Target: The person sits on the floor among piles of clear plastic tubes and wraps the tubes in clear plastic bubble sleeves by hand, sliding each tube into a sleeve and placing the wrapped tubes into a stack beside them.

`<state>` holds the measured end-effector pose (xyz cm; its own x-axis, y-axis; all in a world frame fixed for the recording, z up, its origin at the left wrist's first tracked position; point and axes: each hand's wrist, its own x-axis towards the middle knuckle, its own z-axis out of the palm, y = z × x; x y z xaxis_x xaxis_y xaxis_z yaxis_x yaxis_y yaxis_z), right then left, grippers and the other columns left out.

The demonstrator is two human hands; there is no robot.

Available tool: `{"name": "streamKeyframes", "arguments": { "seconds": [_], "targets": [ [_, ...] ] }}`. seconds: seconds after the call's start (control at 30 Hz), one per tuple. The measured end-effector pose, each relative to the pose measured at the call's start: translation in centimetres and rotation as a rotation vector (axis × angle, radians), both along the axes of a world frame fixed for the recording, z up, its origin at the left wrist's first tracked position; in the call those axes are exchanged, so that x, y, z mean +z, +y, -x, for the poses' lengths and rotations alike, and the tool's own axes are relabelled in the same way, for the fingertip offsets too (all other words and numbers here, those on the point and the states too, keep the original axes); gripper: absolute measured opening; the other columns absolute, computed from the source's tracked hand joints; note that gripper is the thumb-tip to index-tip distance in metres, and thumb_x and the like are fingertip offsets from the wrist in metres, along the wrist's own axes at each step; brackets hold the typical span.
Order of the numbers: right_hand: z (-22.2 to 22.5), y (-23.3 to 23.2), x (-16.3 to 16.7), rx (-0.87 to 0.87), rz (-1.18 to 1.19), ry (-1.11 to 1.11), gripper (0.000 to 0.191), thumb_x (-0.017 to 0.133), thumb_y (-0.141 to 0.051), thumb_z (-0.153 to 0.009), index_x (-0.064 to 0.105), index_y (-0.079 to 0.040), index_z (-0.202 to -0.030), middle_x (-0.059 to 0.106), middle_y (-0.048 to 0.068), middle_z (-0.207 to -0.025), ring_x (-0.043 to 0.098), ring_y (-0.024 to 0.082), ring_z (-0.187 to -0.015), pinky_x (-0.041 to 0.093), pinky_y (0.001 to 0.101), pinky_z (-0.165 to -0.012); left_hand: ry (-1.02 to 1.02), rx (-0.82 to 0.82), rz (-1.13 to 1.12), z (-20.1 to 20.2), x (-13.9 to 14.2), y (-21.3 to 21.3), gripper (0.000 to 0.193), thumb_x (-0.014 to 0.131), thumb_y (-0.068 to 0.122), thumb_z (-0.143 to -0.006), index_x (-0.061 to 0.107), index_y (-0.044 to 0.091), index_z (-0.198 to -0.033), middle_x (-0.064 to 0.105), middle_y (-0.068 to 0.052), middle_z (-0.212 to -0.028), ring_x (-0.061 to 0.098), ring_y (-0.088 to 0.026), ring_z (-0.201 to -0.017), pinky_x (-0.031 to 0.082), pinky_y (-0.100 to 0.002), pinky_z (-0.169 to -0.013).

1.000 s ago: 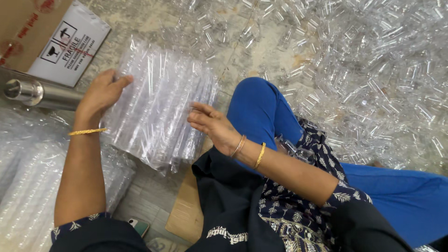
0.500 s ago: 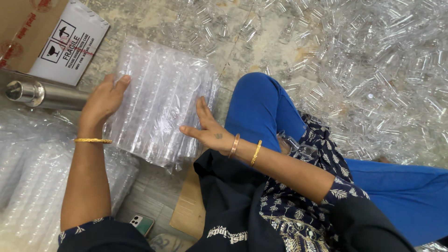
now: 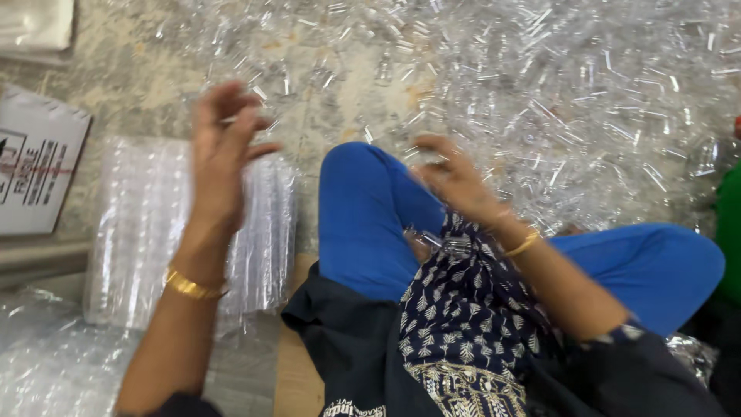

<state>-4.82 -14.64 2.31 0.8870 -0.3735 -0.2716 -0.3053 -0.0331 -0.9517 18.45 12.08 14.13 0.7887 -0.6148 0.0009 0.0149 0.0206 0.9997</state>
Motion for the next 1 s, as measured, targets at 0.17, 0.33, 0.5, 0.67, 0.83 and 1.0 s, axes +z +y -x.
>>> {"name": "streamKeyframes", "arguments": {
  "seconds": [0.17,0.33,0.5,0.67,0.83,1.0],
  "targets": [
    [10.2,-18.9,-4.0,-0.517,0.369,0.092,0.039,0.071,-0.029,-0.102,0.061,-0.008,-0.133,0.066,0.005,-0.126,0.061,0.015,-0.115,0.049,0.0313,-0.100,0.411,0.034,-0.106,-3.5,-8.5,-13.7,0.066,0.062,0.053,-0.093,0.040,0.016,-0.143,0.047,-0.013,-0.139,0.054,-0.033,-0.119,0.053,-0.061,-0.094],
    [21.8,-30.0,-5.3,-0.875,0.569,0.213,0.047,0.075,-0.035,-0.107,0.059,0.000,-0.135,0.067,0.012,-0.127,0.062,0.021,-0.114,0.051,0.0334,-0.097,0.694,0.327,-0.436,-8.7,-19.0,-18.0,0.101,0.064,0.060,-0.084,0.011,0.022,-0.161,0.025,-0.017,-0.164,0.036,-0.051,-0.141,0.032,-0.081,-0.100],
    [24.2,-33.5,-6.8,-0.995,0.397,0.584,0.088,0.069,-0.061,-0.107,0.028,-0.007,-0.163,0.033,0.030,-0.159,0.036,0.040,-0.146,0.037,0.0483,-0.117,0.629,0.448,-0.645,-12.4,-23.1,-16.7,0.097,0.065,0.066,-0.090,0.015,0.022,-0.160,0.030,-0.016,-0.163,0.041,-0.048,-0.138,0.033,-0.079,-0.097],
    [21.5,-35.7,-7.9,-1.132,0.131,0.594,0.107,0.069,-0.072,-0.101,0.004,-0.024,-0.171,-0.017,0.021,-0.171,0.011,0.043,-0.158,0.035,0.0631,-0.115,0.680,0.470,-0.750,-13.7,-23.8,-18.1,0.087,0.063,0.064,-0.091,0.020,0.027,-0.157,0.031,-0.021,-0.154,0.048,-0.046,-0.128,0.051,-0.071,-0.087],
    [17.8,-35.6,-10.1,-1.014,0.006,0.433,0.102,0.075,-0.064,-0.097,0.011,-0.027,-0.169,-0.001,0.007,-0.173,0.030,0.037,-0.154,0.052,0.0676,-0.100,0.516,0.005,-0.460,-11.2,-25.0,-25.2,0.084,0.063,0.067,-0.088,0.032,0.028,-0.155,0.033,-0.005,-0.164,0.045,-0.040,-0.138,0.053,-0.067,-0.085],
    [14.7,-35.9,-10.4,-0.871,-0.153,0.180,0.115,0.089,-0.037,-0.082,-0.004,-0.024,-0.148,0.022,0.005,-0.171,0.041,0.031,-0.150,0.052,0.0638,-0.094,0.523,-0.180,-0.375,-5.6,-23.8,-36.9,0.087,0.073,0.054,-0.083,0.031,0.026,-0.153,0.042,-0.002,-0.156,0.039,-0.037,-0.138,0.056,-0.064,-0.084]
  ]
}}
